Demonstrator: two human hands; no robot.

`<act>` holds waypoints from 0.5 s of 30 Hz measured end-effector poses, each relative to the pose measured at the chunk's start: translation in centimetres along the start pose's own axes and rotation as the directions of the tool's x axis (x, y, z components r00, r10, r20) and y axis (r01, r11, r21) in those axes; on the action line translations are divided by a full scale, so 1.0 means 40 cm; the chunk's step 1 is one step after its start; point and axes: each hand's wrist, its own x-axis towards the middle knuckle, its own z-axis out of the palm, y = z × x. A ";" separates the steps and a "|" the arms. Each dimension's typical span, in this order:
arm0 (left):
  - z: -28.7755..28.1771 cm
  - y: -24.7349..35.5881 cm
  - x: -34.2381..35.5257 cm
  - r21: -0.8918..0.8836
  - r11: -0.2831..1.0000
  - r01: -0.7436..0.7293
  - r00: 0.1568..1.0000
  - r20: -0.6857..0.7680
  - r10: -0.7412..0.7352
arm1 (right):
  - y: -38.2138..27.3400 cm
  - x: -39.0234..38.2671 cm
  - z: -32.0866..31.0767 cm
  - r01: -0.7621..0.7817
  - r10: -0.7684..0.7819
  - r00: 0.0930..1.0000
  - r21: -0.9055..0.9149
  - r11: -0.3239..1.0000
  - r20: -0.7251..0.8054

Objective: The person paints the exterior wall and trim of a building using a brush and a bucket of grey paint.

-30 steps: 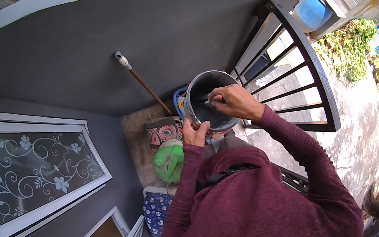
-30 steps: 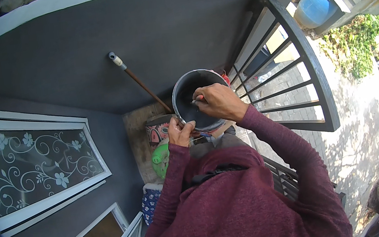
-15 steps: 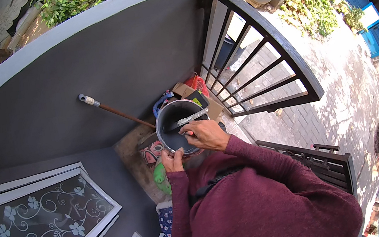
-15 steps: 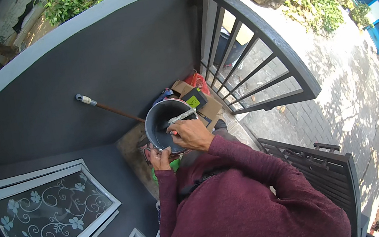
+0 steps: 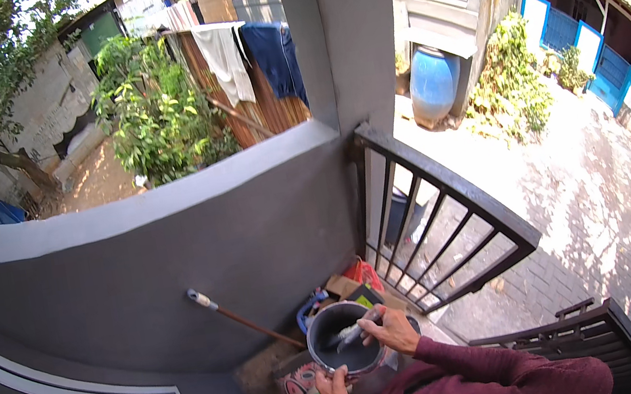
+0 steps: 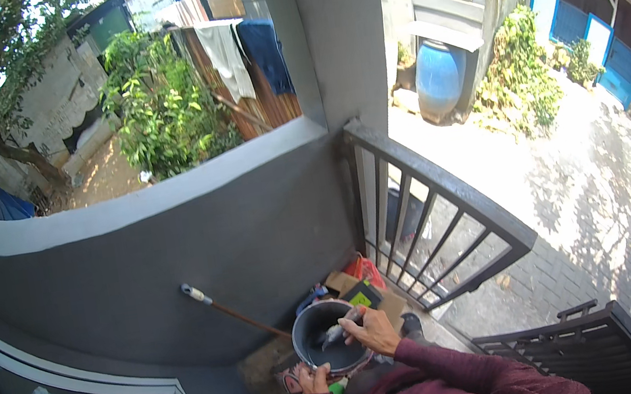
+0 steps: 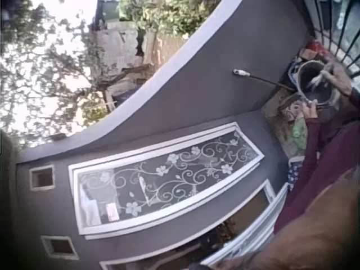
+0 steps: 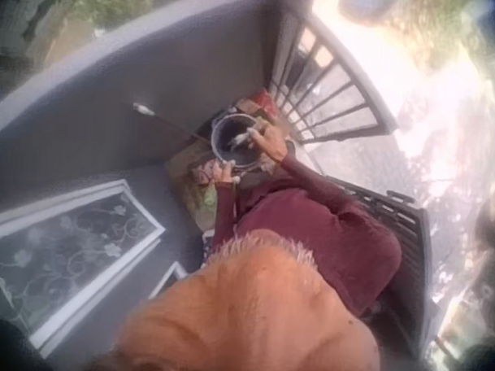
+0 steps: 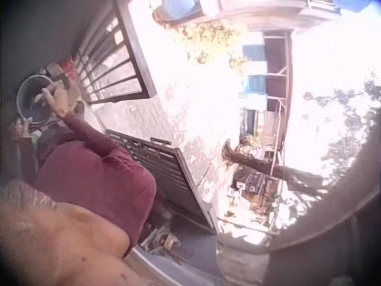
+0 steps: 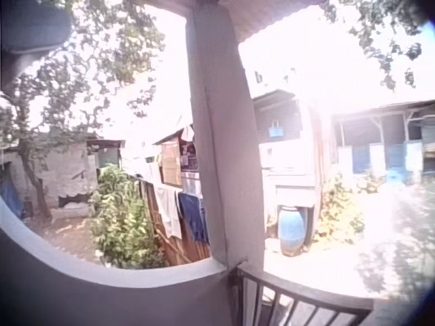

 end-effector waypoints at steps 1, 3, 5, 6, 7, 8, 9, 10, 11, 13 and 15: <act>-0.005 -0.015 0.009 0.025 1.000 -0.016 1.000 -0.019 0.017 | -0.003 0.014 -0.011 -0.070 0.068 0.997 0.103 0.992 0.023; 0.024 0.001 0.014 0.032 0.999 -0.024 0.999 -0.048 0.025 | -0.019 0.041 -0.057 -0.213 0.204 0.977 0.364 0.907 0.064; 0.056 0.026 0.017 0.005 1.000 -0.021 0.998 -0.061 0.021 | -0.059 0.057 -0.118 -0.251 0.232 0.966 0.617 0.746 0.113; 0.072 0.031 0.028 -0.031 0.999 -0.031 0.998 -0.048 0.030 | -0.104 0.068 -0.162 -0.243 0.196 0.969 0.707 0.664 0.150; 0.074 0.037 0.033 -0.062 0.997 -0.043 0.998 -0.055 0.040 | -0.193 0.072 -0.201 -0.162 0.088 0.986 0.688 0.707 0.142; 0.082 0.036 0.044 -0.093 0.995 -0.043 0.998 -0.049 0.039 | -0.305 0.070 -0.258 -0.071 -0.014 0.993 0.670 0.739 0.121; 0.085 0.030 0.060 -0.093 0.994 -0.059 0.997 -0.052 0.054 | -0.410 0.077 -0.314 0.052 -0.122 0.990 0.614 0.787 0.072; 0.082 0.034 0.066 -0.067 0.994 -0.089 0.993 -0.080 0.083 | -0.522 0.084 -0.362 0.171 -0.215 0.976 0.504 0.846 0.028; 0.090 0.038 0.071 -0.049 0.992 -0.119 0.988 -0.103 0.114 | -0.618 0.101 -0.411 0.312 -0.339 0.941 0.403 0.860 -0.004; 0.114 0.011 0.102 -0.154 0.982 -0.109 0.989 -0.114 0.091 | -0.803 0.157 -0.515 0.607 -0.622 0.783 0.192 0.771 0.022; 0.205 0.045 0.101 -0.070 0.993 -0.098 0.985 -0.146 0.087 | -0.969 0.203 -0.608 0.822 -0.821 0.569 -0.007 0.570 -0.045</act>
